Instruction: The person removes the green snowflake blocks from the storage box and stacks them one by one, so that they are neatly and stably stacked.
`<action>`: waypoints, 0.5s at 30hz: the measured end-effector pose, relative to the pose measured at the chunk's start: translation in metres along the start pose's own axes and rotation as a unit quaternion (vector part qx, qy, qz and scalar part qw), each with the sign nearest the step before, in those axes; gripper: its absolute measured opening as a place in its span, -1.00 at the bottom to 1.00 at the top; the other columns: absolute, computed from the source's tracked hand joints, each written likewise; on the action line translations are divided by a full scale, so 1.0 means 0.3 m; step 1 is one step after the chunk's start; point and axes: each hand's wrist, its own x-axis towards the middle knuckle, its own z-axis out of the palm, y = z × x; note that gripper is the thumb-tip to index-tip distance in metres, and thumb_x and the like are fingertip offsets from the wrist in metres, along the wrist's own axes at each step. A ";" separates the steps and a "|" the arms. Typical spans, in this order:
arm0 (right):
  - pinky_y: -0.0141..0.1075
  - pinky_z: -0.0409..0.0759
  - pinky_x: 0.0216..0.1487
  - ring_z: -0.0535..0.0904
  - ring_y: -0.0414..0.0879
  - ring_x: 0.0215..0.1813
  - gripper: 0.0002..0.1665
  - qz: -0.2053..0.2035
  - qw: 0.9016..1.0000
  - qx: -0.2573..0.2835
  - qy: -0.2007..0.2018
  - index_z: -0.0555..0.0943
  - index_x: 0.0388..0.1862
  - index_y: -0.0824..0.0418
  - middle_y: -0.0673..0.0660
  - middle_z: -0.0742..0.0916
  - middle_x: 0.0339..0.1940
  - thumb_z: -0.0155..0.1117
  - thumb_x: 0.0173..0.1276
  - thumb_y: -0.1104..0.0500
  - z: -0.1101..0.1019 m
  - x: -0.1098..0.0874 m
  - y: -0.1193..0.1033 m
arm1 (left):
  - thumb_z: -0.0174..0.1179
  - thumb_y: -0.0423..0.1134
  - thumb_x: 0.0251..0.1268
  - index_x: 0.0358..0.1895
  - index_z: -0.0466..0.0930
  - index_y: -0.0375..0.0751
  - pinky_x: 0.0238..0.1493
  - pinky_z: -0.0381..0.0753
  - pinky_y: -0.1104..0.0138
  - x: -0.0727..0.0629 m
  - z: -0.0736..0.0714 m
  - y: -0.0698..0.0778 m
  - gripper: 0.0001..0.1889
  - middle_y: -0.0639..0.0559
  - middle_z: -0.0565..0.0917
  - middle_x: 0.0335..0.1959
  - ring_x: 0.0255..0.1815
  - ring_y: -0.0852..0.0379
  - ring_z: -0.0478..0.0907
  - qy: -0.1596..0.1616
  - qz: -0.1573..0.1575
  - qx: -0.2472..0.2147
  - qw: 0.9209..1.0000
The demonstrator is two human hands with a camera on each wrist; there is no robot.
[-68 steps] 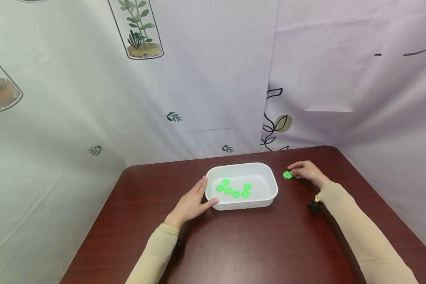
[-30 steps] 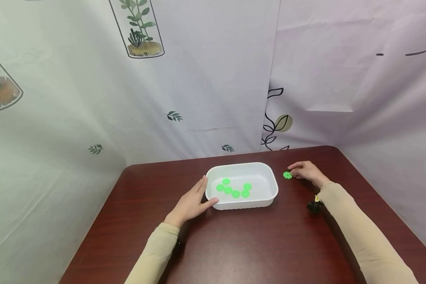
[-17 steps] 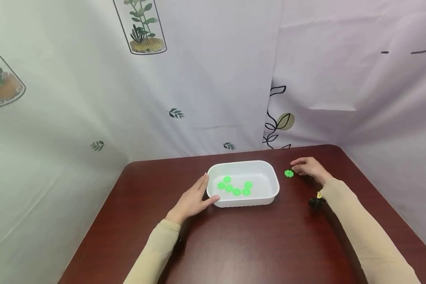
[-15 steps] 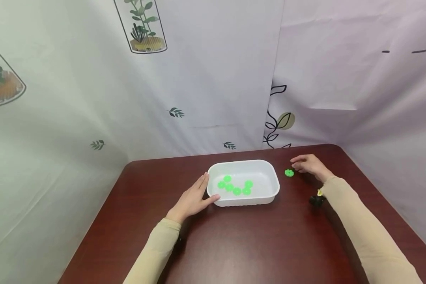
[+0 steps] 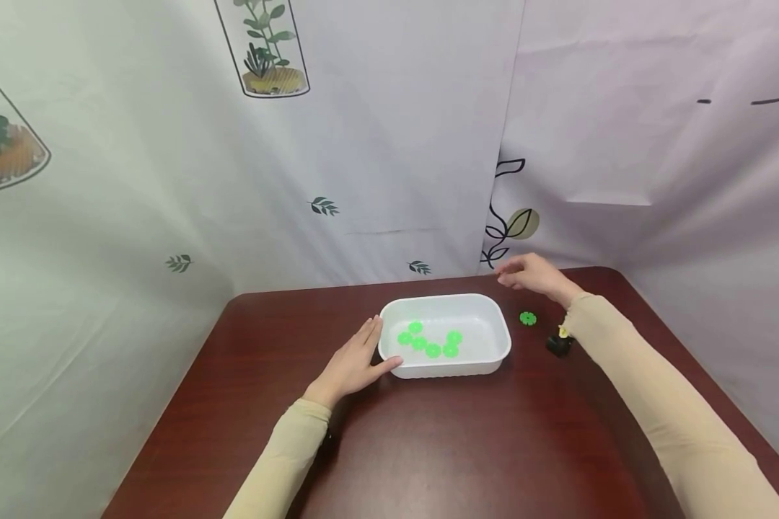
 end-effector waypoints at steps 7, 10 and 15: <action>0.02 0.65 0.04 0.69 0.15 -0.02 -0.63 -0.055 0.996 -0.056 -0.046 0.64 0.18 0.37 0.35 0.72 0.07 0.29 0.45 0.24 0.062 0.042 -0.107 | 0.03 0.39 0.39 0.59 -0.01 -0.37 0.53 0.11 0.11 0.003 0.001 -0.004 0.02 -0.27 0.08 0.60 0.62 -0.07 -0.01 0.002 0.000 0.006 1.000; -0.02 0.66 0.01 0.69 0.11 -0.05 -0.66 -0.066 0.992 -0.082 -0.063 0.67 0.14 0.35 0.29 0.75 -0.01 0.30 0.44 0.25 0.100 0.048 -0.137 | 0.03 0.40 0.39 0.59 -0.01 -0.37 0.52 0.12 0.10 0.002 0.002 -0.004 0.03 -0.26 0.08 0.60 0.62 -0.08 0.00 0.001 -0.001 0.003 1.000; -0.10 0.65 -0.03 0.67 0.02 -0.04 -0.66 -0.056 0.988 -0.110 -0.098 0.67 0.14 0.34 0.19 0.76 -0.06 0.28 0.43 0.26 0.162 0.057 -0.158 | 0.01 0.41 0.39 0.59 0.00 -0.37 0.52 0.13 0.10 0.000 0.003 -0.005 0.03 -0.23 0.07 0.61 0.62 -0.07 0.00 0.001 0.000 0.002 1.000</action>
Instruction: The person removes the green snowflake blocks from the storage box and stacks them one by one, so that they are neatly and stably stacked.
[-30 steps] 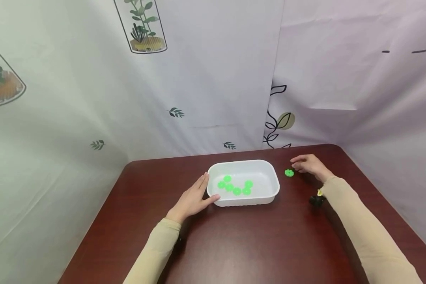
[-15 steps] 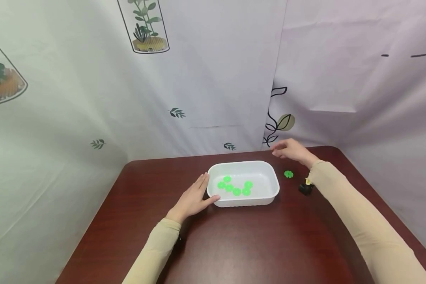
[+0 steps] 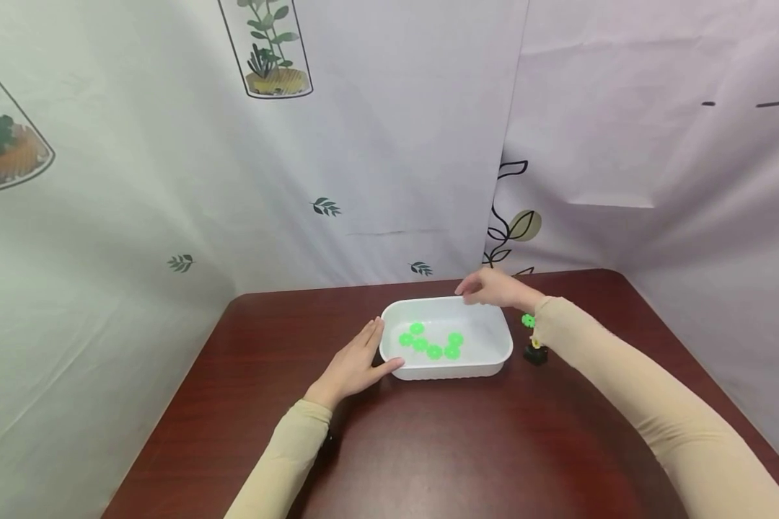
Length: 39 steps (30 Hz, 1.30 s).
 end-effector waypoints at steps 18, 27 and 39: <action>-0.17 0.59 -0.07 0.61 -0.06 -0.17 -0.69 -0.053 0.992 -0.097 -0.053 0.72 -0.03 0.39 0.13 0.73 -0.24 0.37 0.28 0.28 0.165 0.004 0.045 | 0.01 0.43 0.37 0.59 0.01 -0.35 0.51 0.16 0.10 -0.005 0.009 0.005 0.04 -0.22 0.08 0.61 0.62 -0.04 0.00 0.002 -0.002 -0.001 1.000; -0.21 0.60 -0.09 0.62 -0.09 -0.22 -0.63 -0.068 0.987 -0.129 -0.063 0.71 -0.04 0.41 0.14 0.75 -0.27 0.43 0.22 0.20 0.193 0.013 0.060 | 0.00 0.44 0.37 0.60 0.00 -0.34 0.51 0.16 0.10 -0.016 0.005 0.010 0.04 -0.21 0.07 0.61 0.62 -0.03 -0.01 -0.001 -0.004 -0.006 1.000; -0.27 0.48 -0.22 0.48 -0.14 -0.35 -0.75 -0.052 0.986 -0.143 -0.063 0.70 -0.16 0.27 0.04 0.63 -0.39 0.44 0.23 0.17 0.207 0.027 0.035 | 0.00 0.44 0.37 0.60 0.00 -0.33 0.50 0.18 0.08 -0.021 0.001 0.011 0.04 -0.20 0.06 0.62 0.63 -0.03 -0.01 0.001 -0.008 -0.009 1.000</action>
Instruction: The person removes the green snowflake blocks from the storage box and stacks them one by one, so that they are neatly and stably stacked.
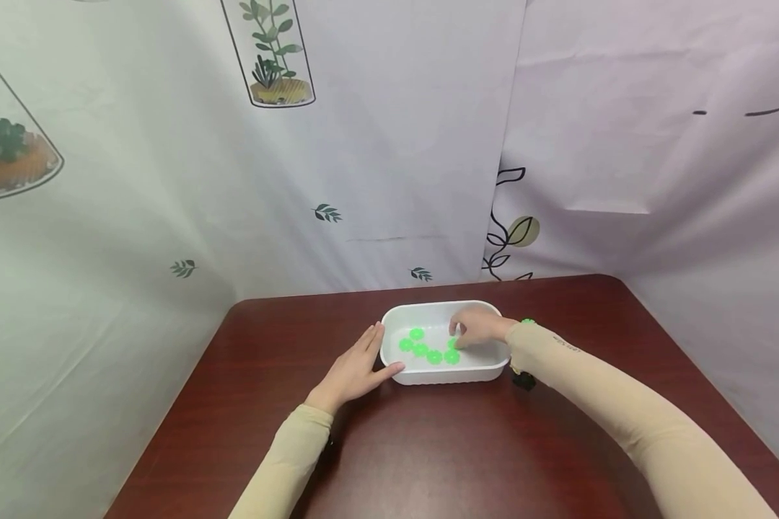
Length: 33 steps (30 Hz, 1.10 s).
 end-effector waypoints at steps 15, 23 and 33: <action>-0.28 0.54 -0.11 0.52 -0.14 -0.25 -0.80 0.057 0.996 0.050 -0.043 0.67 -0.24 0.23 0.01 0.68 -0.29 0.48 0.25 0.17 -0.005 0.012 0.001 | 0.01 0.43 0.37 0.60 0.00 -0.32 0.50 0.18 0.09 0.004 0.002 -0.001 0.03 -0.20 0.07 0.62 0.62 -0.02 -0.01 0.000 0.000 0.004 1.000; -0.31 0.53 -0.11 0.52 -0.16 -0.26 -0.76 0.047 0.996 0.048 -0.057 0.68 -0.24 0.26 0.01 0.69 -0.28 0.48 0.24 0.13 -0.005 0.007 0.007 | 0.02 0.42 0.38 0.60 -0.01 -0.32 0.51 0.17 0.10 -0.001 -0.001 0.004 0.03 -0.19 0.06 0.62 0.62 -0.02 -0.01 -0.001 -0.002 0.002 1.000; -0.34 0.51 -0.22 0.52 -0.14 -0.30 -0.77 0.048 0.994 0.095 -0.036 0.67 -0.21 0.29 0.04 0.67 -0.36 0.48 0.18 0.23 0.004 0.010 0.014 | 0.03 0.39 0.39 0.61 -0.04 -0.32 0.51 0.16 0.10 0.003 -0.005 0.007 0.02 -0.19 0.03 0.62 0.63 -0.03 -0.02 -0.010 -0.005 0.000 1.000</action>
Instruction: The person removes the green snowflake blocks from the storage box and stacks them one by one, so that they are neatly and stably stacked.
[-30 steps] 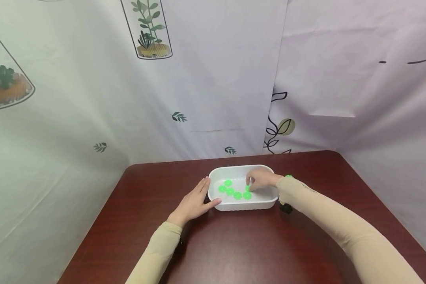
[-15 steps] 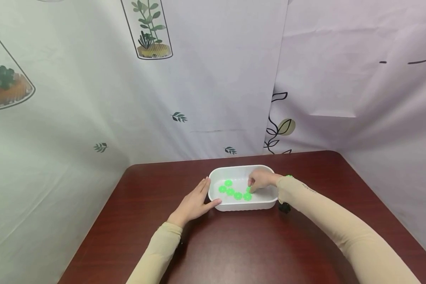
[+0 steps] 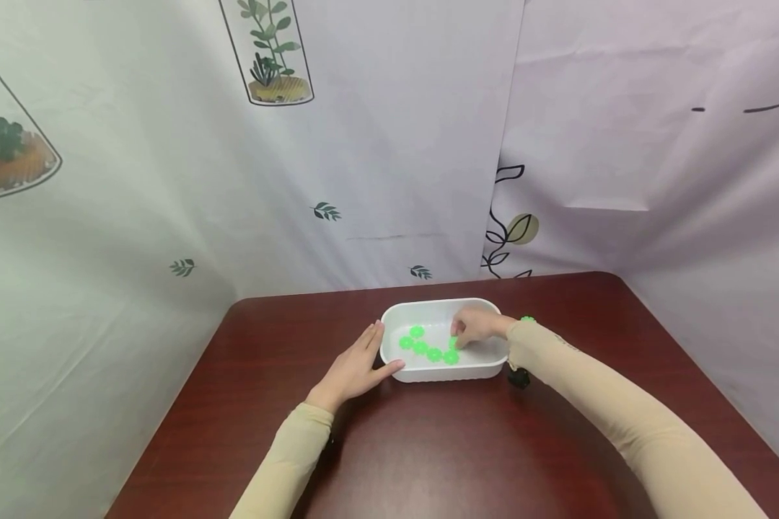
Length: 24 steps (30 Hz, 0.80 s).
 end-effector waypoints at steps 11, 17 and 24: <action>-0.27 0.58 -0.12 0.57 -0.11 -0.19 -0.82 0.008 0.998 0.052 0.022 0.72 -0.13 0.24 0.06 0.71 -0.23 0.31 0.29 0.33 -0.033 0.006 -0.011 | 0.04 0.38 0.40 0.60 -0.02 -0.34 0.51 0.17 0.08 0.003 -0.003 0.002 0.01 -0.21 0.05 0.62 0.63 -0.05 -0.01 0.003 0.001 -0.002 1.000; -0.16 0.65 -0.06 0.63 -0.08 -0.16 -0.81 -0.008 0.993 0.109 0.040 0.71 -0.07 0.26 0.10 0.73 -0.20 0.25 0.37 0.32 -0.086 -0.012 -0.035 | 0.02 0.40 0.39 0.61 -0.04 -0.31 0.51 0.17 0.10 0.010 -0.002 -0.003 0.02 -0.17 0.04 0.63 0.63 -0.01 -0.03 0.001 -0.004 0.004 1.000; -0.07 0.66 0.02 0.64 -0.04 -0.09 -0.77 -0.008 0.986 0.157 0.062 0.69 0.00 0.31 0.15 0.72 -0.10 0.25 0.41 0.30 -0.114 -0.035 -0.033 | 0.03 0.39 0.39 0.61 -0.02 -0.31 0.50 0.19 0.09 0.006 0.003 0.000 0.02 -0.18 0.06 0.62 0.63 -0.02 -0.02 0.003 -0.003 0.000 1.000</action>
